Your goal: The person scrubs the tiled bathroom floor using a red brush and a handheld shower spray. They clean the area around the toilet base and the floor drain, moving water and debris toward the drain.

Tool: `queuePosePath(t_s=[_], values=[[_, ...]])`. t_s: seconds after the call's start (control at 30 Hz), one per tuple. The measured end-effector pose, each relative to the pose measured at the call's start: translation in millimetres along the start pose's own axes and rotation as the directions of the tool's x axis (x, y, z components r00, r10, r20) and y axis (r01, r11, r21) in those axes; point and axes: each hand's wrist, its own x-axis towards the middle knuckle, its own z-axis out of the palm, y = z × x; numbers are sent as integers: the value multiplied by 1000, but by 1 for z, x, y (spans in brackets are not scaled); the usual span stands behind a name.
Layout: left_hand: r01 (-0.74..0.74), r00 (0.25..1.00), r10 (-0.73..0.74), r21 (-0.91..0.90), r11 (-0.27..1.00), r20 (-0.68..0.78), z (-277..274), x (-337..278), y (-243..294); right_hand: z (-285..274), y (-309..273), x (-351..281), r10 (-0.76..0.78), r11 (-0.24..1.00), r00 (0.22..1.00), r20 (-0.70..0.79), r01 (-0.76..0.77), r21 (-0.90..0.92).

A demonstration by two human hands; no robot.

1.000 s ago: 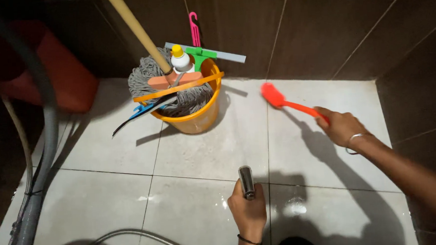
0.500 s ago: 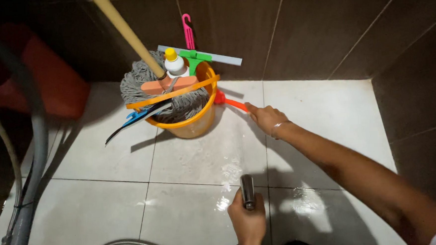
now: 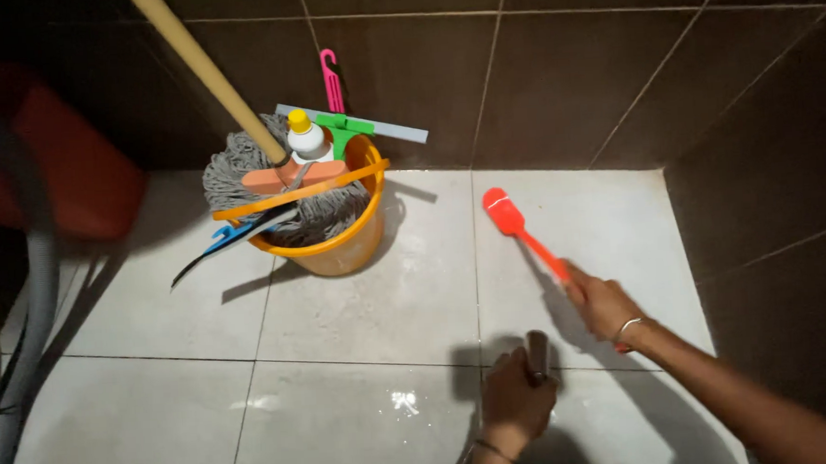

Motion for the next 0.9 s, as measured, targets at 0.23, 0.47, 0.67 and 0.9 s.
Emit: queuePosePath(t_s=[0.23, 0.47, 0.67, 0.9], values=[[-107, 992, 112, 83, 991, -58, 39, 2, 46, 14, -10, -4, 12, 519, 981, 196, -173, 837], [-61, 989, 77, 128, 990, -127, 30, -8, 76, 36, 5, 6, 8, 184, 965, 261, -258, 948], [-101, 971, 125, 124, 987, -204, 28, -7, 67, 46, 1, 0, -2, 222, 971, 239, -232, 947], [-116, 964, 155, 182, 976, -214, 23, -8, 64, 40, -8, 10, 90, 109, 978, 190, -199, 974]])
